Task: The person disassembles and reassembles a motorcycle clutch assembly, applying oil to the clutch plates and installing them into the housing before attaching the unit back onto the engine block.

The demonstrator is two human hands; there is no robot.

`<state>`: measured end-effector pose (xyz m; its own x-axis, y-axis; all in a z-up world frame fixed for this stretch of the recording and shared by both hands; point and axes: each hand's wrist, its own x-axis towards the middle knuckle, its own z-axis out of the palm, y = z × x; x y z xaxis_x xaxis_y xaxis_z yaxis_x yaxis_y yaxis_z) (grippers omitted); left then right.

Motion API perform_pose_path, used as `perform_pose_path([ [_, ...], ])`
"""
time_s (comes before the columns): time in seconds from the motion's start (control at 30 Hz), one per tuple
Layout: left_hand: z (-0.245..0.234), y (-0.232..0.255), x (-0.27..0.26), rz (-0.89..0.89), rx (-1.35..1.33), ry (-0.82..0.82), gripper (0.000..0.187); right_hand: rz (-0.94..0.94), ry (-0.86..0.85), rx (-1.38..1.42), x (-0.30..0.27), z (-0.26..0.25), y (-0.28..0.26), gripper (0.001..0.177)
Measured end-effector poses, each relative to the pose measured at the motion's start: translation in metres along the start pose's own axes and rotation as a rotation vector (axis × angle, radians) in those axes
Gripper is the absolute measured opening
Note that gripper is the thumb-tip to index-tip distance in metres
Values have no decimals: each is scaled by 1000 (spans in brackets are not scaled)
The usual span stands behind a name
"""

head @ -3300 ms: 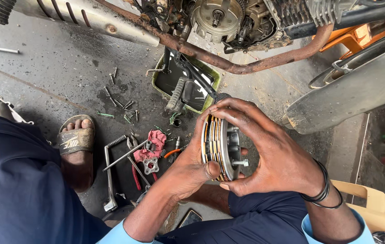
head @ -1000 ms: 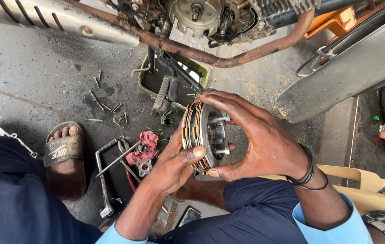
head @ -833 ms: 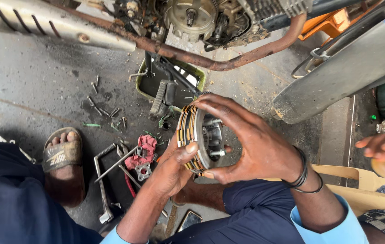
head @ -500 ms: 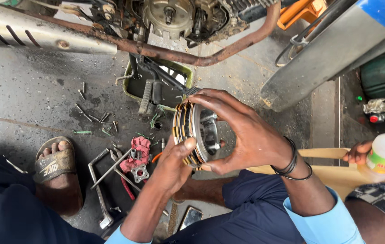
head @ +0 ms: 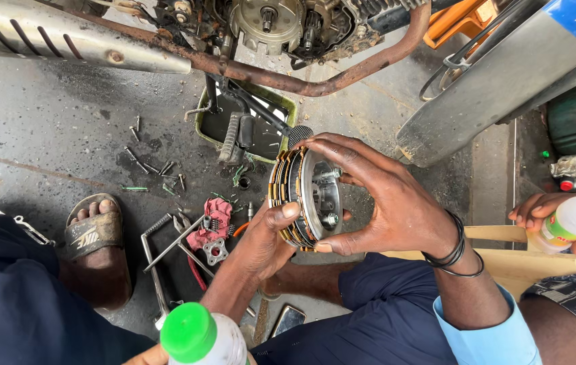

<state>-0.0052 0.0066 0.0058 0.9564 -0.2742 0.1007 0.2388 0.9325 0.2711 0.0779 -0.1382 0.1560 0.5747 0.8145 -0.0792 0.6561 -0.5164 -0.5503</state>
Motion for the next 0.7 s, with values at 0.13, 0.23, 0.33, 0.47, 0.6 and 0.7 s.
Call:
perform_pose_path([
  [0.13, 5, 3, -4, -25, 59, 78, 101, -58, 17, -53, -1, 0, -4, 109],
  [0.23, 5, 3, -4, -40, 103, 126, 104, -40, 17, -47, -1, 2, -6, 111],
  [0.33, 2, 1, -5, -44, 108, 119, 104, -87, 28, -49, 0, 0, -7, 110],
  [0.47, -1, -2, -5, -37, 73, 87, 103, -23, 13, 9, -1, -2, -10, 107],
  [0.6, 1, 0, -6, -48, -7, 75, 99, -32, 31, 52, -1, -4, -9, 108],
  [0.7, 3, 6, -8, 7, 10, 85, 94, -53, 24, 13, 1, -3, -10, 112],
])
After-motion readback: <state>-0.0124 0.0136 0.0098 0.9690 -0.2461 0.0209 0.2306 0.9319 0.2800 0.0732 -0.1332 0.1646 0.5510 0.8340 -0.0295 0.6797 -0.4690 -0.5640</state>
